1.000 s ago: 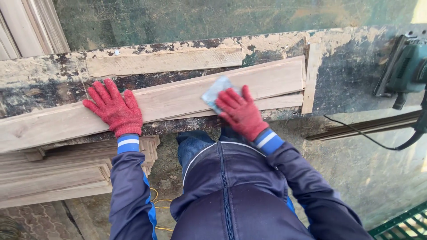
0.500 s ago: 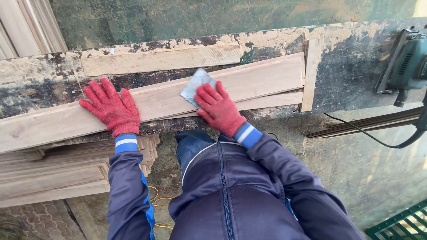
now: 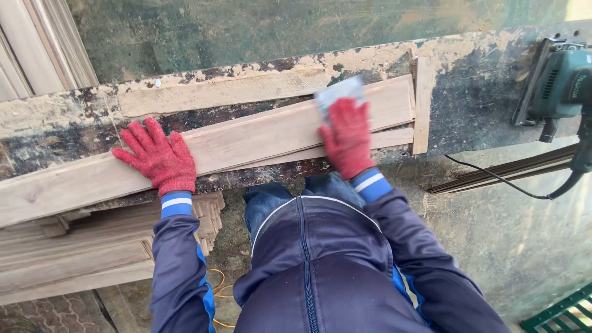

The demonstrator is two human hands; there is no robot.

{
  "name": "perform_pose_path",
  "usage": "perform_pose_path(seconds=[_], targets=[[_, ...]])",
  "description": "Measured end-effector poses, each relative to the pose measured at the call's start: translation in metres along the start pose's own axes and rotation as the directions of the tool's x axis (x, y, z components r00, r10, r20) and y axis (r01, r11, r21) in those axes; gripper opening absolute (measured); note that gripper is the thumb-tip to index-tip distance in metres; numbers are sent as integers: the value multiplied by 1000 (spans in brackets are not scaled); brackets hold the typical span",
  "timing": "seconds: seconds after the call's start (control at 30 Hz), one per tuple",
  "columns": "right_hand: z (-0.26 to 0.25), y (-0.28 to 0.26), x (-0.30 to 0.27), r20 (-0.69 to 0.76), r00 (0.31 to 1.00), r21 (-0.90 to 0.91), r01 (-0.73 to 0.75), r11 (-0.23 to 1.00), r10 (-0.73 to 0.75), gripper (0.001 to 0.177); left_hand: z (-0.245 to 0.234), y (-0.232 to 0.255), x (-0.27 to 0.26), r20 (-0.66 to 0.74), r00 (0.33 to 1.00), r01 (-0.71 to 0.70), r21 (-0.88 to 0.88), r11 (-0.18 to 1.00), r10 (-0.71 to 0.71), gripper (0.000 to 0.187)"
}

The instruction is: Sanding a wooden plank using an orbital sander and manual sandpaper.

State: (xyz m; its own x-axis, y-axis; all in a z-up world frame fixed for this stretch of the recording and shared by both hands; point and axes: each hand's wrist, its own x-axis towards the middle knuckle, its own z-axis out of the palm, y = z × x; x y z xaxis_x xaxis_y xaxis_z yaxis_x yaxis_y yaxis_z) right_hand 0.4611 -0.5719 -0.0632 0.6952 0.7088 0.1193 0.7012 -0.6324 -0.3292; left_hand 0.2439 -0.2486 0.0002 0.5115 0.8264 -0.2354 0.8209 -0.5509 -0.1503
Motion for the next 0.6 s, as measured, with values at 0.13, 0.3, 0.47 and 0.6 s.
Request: perform_pose_path(seconds=[0.13, 0.3, 0.47, 0.6], targets=[[2, -15, 0, 40, 991, 79, 127, 989, -131, 56, 10, 8, 1, 9, 1000, 1, 110, 994, -2, 63], [-36, 113, -2, 269, 920, -306, -200, 931, 286, 55, 48, 10, -1, 55, 993, -111, 49, 993, 109, 65], [-14, 95, -14, 181, 955, -133, -211, 968, 234, 53, 46, 1, -17, -11, 963, -268, 6, 963, 268, 71], [15, 8, -2, 64, 993, 17, 97, 995, -98, 46, 39, 2, -33, -134, 942, -308, 20, 951, 308, 70]])
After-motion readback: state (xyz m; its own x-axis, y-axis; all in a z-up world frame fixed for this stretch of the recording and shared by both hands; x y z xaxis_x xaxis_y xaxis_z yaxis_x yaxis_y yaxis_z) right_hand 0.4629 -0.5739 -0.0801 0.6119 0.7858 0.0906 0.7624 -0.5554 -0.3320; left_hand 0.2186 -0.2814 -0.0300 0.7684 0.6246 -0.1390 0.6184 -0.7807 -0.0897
